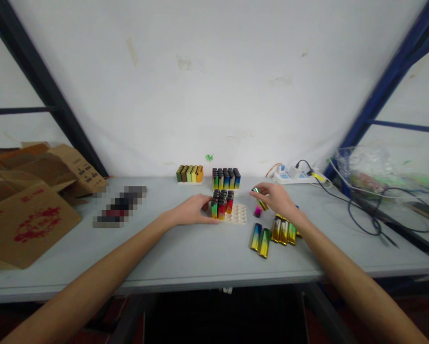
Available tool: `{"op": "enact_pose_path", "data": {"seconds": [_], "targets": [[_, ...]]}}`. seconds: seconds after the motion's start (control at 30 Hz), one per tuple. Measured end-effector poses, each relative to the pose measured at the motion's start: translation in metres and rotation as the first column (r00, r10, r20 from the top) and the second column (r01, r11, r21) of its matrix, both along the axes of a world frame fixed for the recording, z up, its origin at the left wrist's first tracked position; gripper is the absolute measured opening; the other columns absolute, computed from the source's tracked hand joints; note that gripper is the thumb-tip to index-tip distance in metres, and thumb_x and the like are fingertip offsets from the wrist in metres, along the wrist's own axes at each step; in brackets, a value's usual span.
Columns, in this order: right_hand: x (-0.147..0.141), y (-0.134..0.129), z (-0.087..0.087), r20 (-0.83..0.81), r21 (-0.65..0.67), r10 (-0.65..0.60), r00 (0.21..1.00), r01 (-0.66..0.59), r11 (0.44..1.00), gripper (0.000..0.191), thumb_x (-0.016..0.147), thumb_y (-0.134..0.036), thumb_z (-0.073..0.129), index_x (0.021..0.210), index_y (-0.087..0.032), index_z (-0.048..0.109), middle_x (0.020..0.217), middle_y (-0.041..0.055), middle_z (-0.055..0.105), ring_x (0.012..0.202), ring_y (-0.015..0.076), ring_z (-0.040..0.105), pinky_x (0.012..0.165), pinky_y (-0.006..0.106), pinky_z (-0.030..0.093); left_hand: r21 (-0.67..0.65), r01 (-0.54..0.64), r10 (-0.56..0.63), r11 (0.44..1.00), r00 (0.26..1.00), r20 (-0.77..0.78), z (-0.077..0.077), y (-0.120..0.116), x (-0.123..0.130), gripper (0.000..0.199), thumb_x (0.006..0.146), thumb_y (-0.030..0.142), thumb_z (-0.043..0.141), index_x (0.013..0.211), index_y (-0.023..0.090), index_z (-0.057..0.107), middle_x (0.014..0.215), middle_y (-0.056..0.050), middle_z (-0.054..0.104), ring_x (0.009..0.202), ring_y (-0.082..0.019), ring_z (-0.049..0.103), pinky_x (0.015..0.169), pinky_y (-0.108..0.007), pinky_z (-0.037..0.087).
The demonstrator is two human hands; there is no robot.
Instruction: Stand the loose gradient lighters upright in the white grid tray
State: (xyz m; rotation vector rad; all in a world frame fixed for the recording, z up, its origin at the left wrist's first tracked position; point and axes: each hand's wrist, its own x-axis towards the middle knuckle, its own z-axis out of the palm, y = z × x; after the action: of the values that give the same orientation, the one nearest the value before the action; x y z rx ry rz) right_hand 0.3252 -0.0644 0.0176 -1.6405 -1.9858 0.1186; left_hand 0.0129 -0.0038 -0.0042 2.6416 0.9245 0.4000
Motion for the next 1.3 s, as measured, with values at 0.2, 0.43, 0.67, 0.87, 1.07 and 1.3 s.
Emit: {"op": "enact_pose_path", "data": {"seconds": [0.2,0.43,0.67,0.87,1.07,1.3], "targets": [[-0.015,-0.012,0.006,-0.454,-0.115,0.316,0.833,-0.406,0.907,0.041,0.096,-0.06,0.053,0.092,-0.019,0.06,0.077,0.0017,0.067,0.063,0.0146,0.06,0.06,0.027,0.047,0.03,0.005,-0.005,1.0,1.0,-0.004,-0.001,0.001,0.0,0.067,0.07,0.078,0.069,0.097,0.017,0.065,0.086,-0.006,0.066,0.077,-0.024,0.06,0.069,-0.032,0.044],[-0.028,-0.013,-0.004,-0.709,-0.141,0.239,0.664,-0.465,0.874,0.037,0.098,-0.063,0.048,0.099,-0.026,0.048,0.058,-0.0103,0.038,0.044,0.0091,0.034,0.041,0.02,0.027,0.028,0.015,-0.015,0.999,1.0,-0.001,-0.002,0.002,0.0,0.066,0.07,0.077,0.07,0.097,0.017,0.064,0.086,-0.005,0.066,0.076,-0.024,0.061,0.069,-0.032,0.044],[-0.034,-0.014,-0.007,-0.44,0.02,0.162,0.883,-0.171,0.985,0.054,0.097,-0.066,0.044,0.067,-0.022,0.041,0.06,-0.0045,0.037,0.054,0.0112,0.038,0.051,0.025,0.029,0.017,0.01,-0.01,1.0,1.0,0.001,-0.001,0.001,0.0,0.066,0.07,0.077,0.07,0.096,0.017,0.065,0.086,-0.006,0.066,0.076,-0.024,0.061,0.067,-0.032,0.044],[-0.035,-0.013,-0.01,-0.305,0.064,0.112,0.946,-0.097,0.993,0.047,0.093,-0.056,0.046,0.063,-0.022,0.033,0.06,-0.0041,0.032,0.058,0.0119,0.035,0.056,0.027,0.025,0.008,0.013,-0.012,1.0,1.0,-0.005,0.001,0.0,0.001,0.067,0.07,0.078,0.07,0.096,0.017,0.065,0.086,-0.006,0.066,0.076,-0.024,0.061,0.066,-0.032,0.044],[-0.037,-0.014,-0.009,-0.283,0.092,0.103,0.954,-0.08,0.993,0.036,0.089,-0.045,0.044,0.062,-0.022,0.034,0.059,-0.0037,0.035,0.058,0.0123,0.035,0.056,0.027,0.024,0.004,0.007,-0.007,1.0,1.0,0.015,0.001,0.0,0.001,0.067,0.068,0.079,0.07,0.096,0.017,0.066,0.085,-0.006,0.066,0.075,-0.024,0.061,0.066,-0.032,0.043],[-0.039,-0.018,-0.004,-0.212,0.08,0.16,0.964,-0.146,0.986,0.041,0.097,-0.048,0.046,0.065,-0.022,0.039,0.059,-0.0035,0.04,0.059,0.0134,0.039,0.057,0.027,0.027,-0.002,0.001,-0.001,1.0,1.0,0.011,0.0,0.001,0.0,0.066,0.07,0.077,0.07,0.096,0.017,0.065,0.086,-0.006,0.066,0.076,-0.024,0.061,0.066,-0.033,0.044]]}}
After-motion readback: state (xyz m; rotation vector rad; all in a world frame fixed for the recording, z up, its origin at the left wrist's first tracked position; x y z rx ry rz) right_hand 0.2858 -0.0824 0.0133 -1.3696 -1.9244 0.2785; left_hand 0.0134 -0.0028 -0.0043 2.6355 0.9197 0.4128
